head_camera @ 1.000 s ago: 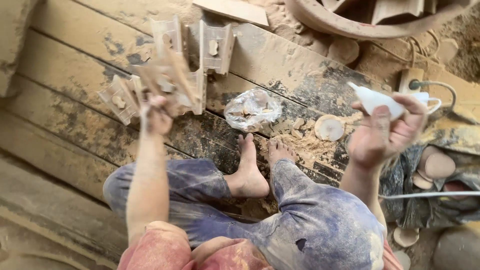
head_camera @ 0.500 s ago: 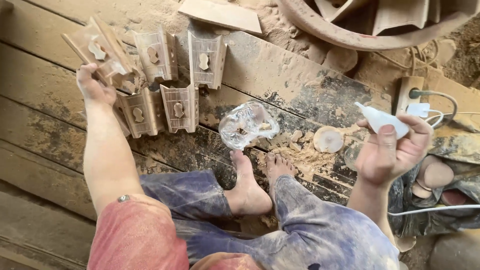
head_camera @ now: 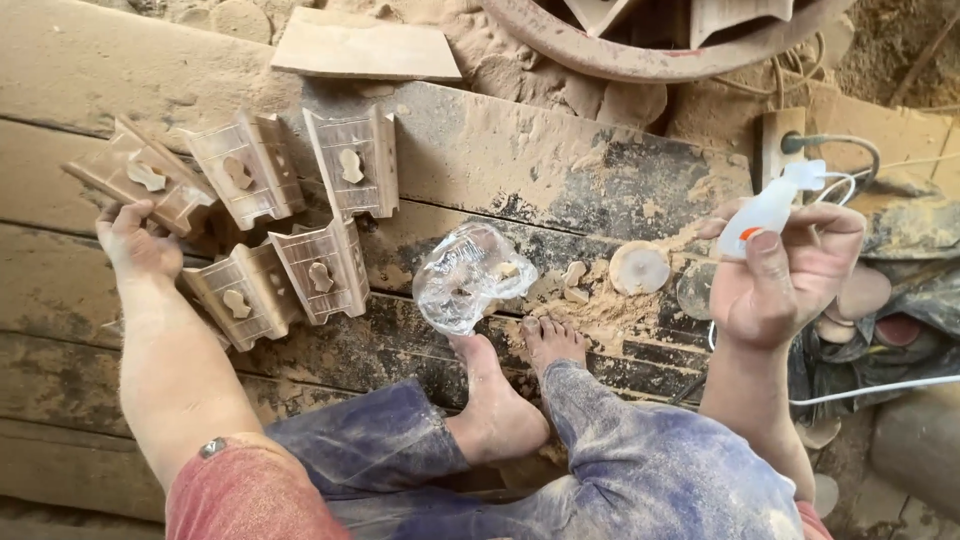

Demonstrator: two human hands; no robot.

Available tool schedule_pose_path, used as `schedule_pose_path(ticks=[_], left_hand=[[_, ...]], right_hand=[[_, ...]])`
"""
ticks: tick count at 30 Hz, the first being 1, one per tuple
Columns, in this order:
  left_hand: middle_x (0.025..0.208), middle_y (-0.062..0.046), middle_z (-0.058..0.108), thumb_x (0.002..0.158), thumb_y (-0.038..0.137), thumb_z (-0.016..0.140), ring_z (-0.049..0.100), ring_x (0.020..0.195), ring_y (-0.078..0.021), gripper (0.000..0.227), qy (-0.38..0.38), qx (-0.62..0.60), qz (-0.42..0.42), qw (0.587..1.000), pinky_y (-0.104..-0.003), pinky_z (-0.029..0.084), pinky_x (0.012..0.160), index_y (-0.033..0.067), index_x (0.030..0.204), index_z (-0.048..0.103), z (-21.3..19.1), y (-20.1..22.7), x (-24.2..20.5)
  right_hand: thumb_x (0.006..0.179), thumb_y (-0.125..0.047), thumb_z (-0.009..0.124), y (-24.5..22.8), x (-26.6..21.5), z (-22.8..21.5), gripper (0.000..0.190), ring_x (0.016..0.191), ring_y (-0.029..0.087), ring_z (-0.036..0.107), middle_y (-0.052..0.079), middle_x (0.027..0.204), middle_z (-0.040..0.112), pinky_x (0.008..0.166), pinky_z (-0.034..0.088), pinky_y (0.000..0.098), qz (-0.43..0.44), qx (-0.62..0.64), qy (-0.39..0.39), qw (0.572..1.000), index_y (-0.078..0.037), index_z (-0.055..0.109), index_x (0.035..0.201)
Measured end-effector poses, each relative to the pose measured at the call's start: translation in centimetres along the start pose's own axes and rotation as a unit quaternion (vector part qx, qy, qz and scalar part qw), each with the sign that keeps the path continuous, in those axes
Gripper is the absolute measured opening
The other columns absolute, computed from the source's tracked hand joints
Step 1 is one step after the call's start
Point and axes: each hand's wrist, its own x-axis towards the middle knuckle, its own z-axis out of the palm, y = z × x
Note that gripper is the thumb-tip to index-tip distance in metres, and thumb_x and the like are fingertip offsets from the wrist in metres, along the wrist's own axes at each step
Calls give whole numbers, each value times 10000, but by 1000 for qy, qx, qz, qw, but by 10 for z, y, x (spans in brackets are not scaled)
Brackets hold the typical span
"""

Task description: The person sits on the floor and repeatedly applies glue from a small bottle to small wooden pieces, then presses them onto larger wooden components. The person handles the pieces one at a time, placing finished items aside.

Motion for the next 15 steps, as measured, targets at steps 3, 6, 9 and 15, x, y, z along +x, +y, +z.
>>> schedule_pose_path(ticks=[3, 6, 9, 15], left_hand=[[1304, -145, 702, 852, -79, 618, 742, 1156, -272, 491, 22, 15, -78, 997, -443, 644, 957, 132, 1278, 492, 10, 26, -26], [1416, -37, 563, 941, 11, 663, 558, 1278, -172, 474, 37, 514, -81, 853, -278, 416, 1132, 64, 1388, 514, 37, 60, -76], [1406, -147, 585, 989, 182, 720, 521, 1353, -275, 415, 44, 500, -66, 863, -438, 357, 1169, 49, 1340, 543, 83, 95, -138], [1061, -39, 612, 869, -105, 685, 568, 885, -122, 353, -13, 498, 313, 809, -214, 551, 798, 69, 1166, 609, 130, 111, -234]], right_hand=[[1028, -84, 706, 1, -1, -3, 344, 922, 264, 660, 163, 1108, 643, 665, 563, 332, -4, -13, 21, 1000, -124, 457, 1262], [1048, -10, 669, 15, -6, -10, 379, 974, 268, 665, 189, 1171, 661, 646, 589, 303, 47, 41, 7, 998, -128, 491, 1361], [978, 140, 622, 44, -10, 14, 262, 842, 199, 674, 110, 1033, 670, 652, 644, 233, 40, -95, -25, 994, -24, 615, 1182], [956, -135, 679, 150, -58, 19, 255, 739, 155, 594, 97, 1021, 686, 632, 496, 277, 229, -398, -98, 883, -62, 594, 1184]])
